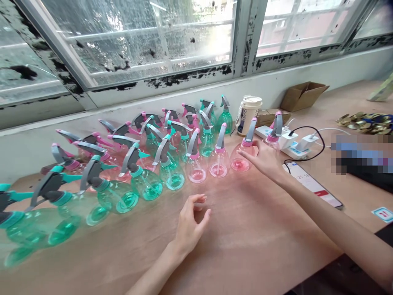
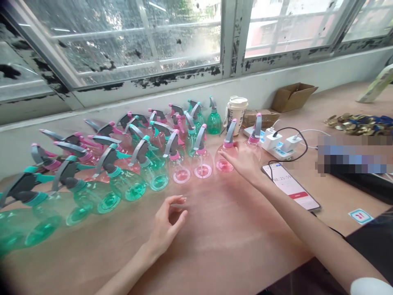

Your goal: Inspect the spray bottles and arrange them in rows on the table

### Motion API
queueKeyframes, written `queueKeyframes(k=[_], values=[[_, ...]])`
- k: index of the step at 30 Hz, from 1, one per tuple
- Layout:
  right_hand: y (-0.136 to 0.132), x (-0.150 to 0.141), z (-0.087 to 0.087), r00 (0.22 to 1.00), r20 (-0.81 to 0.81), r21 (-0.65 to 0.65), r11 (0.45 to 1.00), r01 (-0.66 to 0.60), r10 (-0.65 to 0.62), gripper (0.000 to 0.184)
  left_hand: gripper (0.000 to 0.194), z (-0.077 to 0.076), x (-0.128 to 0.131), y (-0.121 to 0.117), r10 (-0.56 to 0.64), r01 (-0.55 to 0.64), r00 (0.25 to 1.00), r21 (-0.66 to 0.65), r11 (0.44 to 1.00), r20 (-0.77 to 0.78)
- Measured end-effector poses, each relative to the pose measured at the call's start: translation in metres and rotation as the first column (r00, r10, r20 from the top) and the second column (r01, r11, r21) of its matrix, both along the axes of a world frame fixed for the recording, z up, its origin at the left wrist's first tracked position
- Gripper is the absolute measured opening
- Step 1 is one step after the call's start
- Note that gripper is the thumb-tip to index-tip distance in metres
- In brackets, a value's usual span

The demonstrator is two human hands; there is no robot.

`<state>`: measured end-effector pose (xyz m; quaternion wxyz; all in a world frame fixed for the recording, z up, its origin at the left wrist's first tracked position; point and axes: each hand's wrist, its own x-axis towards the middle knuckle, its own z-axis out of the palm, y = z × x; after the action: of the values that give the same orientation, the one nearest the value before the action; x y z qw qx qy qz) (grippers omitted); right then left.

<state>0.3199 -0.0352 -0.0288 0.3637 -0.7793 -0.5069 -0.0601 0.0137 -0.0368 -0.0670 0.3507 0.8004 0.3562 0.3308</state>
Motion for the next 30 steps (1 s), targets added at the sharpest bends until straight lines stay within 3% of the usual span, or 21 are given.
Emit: queueKeyframes(k=[5, 8, 11, 13, 17, 21, 27, 30], values=[[-0.029, -0.007, -0.004, 0.999, 0.039, -0.018, 1.000, 0.011, -0.010, 0.056, 0.024, -0.001, -0.001, 0.000, -0.021, 0.021, 1.000, 0.001, 1.000, 0.007], [-0.053, -0.024, -0.001, 0.999, 0.031, -0.093, 0.995, -0.029, 0.032, 0.056, 0.024, 0.000, -0.001, 0.000, -0.032, 0.032, 0.999, -0.011, 0.999, 0.006], [-0.072, -0.056, 0.004, 0.991, -0.009, -0.139, 0.981, -0.136, 0.136, 0.050, 0.031, 0.008, 0.001, -0.002, -0.080, 0.080, 0.997, -0.014, 0.997, 0.014], [-0.079, -0.083, 0.004, 0.966, -0.055, -0.085, 0.962, -0.258, 0.254, 0.045, 0.042, 0.019, 0.002, -0.004, -0.122, 0.122, 0.992, 0.011, 0.992, 0.026], [-0.079, -0.134, -0.006, 0.888, -0.015, 0.077, 0.886, -0.457, 0.460, 0.034, 0.062, 0.048, 0.003, -0.008, -0.180, 0.172, 0.979, 0.096, 0.980, 0.090], [-0.072, -0.168, -0.015, 0.800, 0.025, 0.110, 0.794, -0.598, 0.599, 0.035, 0.063, 0.071, -0.001, -0.010, -0.118, 0.109, 0.984, 0.068, 0.992, 0.132], [-0.069, -0.182, -0.013, 0.745, -0.042, 0.110, 0.744, -0.659, 0.666, 0.054, 0.034, 0.078, -0.007, -0.007, -0.051, 0.055, 0.985, -0.022, 0.998, 0.165], [-0.063, -0.165, -0.021, 0.595, -0.092, 0.126, 0.602, -0.789, 0.799, 0.064, 0.024, 0.076, -0.008, -0.007, -0.044, 0.040, 0.987, 0.031, 0.999, 0.157]])
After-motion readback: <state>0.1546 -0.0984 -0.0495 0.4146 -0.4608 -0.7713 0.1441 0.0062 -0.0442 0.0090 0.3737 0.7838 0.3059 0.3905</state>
